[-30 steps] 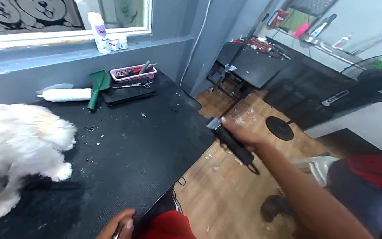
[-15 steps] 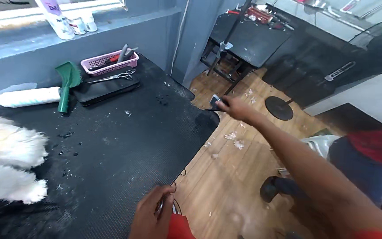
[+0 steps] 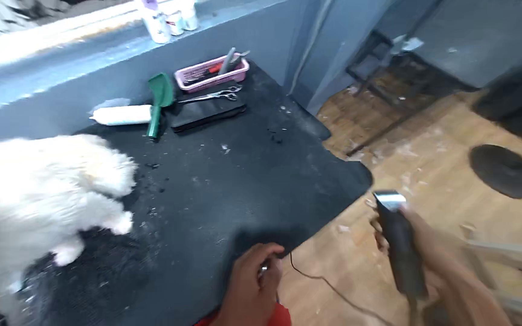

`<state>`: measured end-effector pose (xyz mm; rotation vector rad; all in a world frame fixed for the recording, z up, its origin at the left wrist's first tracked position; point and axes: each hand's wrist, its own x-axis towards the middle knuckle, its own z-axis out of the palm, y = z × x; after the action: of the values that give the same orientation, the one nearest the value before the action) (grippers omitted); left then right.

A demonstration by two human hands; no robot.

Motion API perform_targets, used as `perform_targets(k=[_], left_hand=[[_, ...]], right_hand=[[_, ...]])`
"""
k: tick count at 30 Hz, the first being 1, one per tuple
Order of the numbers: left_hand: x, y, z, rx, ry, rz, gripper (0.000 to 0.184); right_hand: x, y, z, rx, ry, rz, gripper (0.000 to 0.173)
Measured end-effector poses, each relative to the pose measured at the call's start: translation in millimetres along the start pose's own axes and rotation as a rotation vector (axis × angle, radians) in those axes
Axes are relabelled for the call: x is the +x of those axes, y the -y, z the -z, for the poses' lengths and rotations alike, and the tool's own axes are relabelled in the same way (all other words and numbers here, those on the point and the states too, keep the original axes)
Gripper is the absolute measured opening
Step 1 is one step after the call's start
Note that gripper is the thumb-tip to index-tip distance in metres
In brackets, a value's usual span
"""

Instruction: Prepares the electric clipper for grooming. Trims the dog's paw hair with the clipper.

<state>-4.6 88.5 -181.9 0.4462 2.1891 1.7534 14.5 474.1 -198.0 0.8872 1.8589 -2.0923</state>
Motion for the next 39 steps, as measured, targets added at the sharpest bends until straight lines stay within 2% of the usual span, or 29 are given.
perform_targets(k=[3, 7, 9, 14, 20, 26, 30, 33, 35, 37, 39], left_hand=[[26.5, -5.2, -15.9, 0.01, 0.06, -0.003, 0.034], [61.7, -22.9, -20.0, 0.11, 0.209, 0.093, 0.047], [74.6, -26.3, -8.3, 0.137, 0.219, 0.141, 0.046], [96.4, -21.4, 37.5, 0.095, 0.142, 0.195, 0.029], [112.8, -12.0, 64.4, 0.214, -0.022, 0.111, 0.023], [128.3, -2.3, 79.0, 0.308, -0.071, 0.091, 0.023], [147.3, 1.4, 82.2, 0.3, -0.094, 0.036, 0.012], [172.7, 7.0, 91.9, 0.198, -0.122, 0.074, 0.008], [203.1, 20.6, 104.5, 0.143, -0.249, 0.096, 0.01], [236.6, 33.0, 121.2, 0.178, -0.389, 0.12, 0.016], [263.3, 37.5, 136.3, 0.327, -0.452, 0.164, 0.02]], right_hand=[[-35.2, -28.3, -36.8, 0.204, 0.361, -0.081, 0.058], [-55.9, -27.6, -111.7, 0.223, 0.621, -0.066, 0.05], [-40.9, -27.7, -129.5, 0.197, 0.688, -0.006, 0.051], [0.0, -8.1, -161.2, -0.071, 0.771, 0.204, 0.045], [27.6, 12.4, -204.1, -0.096, 0.698, 0.2, 0.035], [46.2, 10.1, -223.1, -0.118, 0.626, 0.138, 0.039], [49.6, 11.8, -234.3, -0.064, 0.495, 0.096, 0.041], [52.9, 11.8, -238.5, -0.064, 0.434, 0.093, 0.043], [50.8, 10.0, -239.5, -0.043, 0.41, 0.115, 0.044], [48.8, 6.5, -242.5, -0.053, 0.372, 0.163, 0.046], [48.6, 3.6, -244.7, -0.064, 0.343, 0.187, 0.048]])
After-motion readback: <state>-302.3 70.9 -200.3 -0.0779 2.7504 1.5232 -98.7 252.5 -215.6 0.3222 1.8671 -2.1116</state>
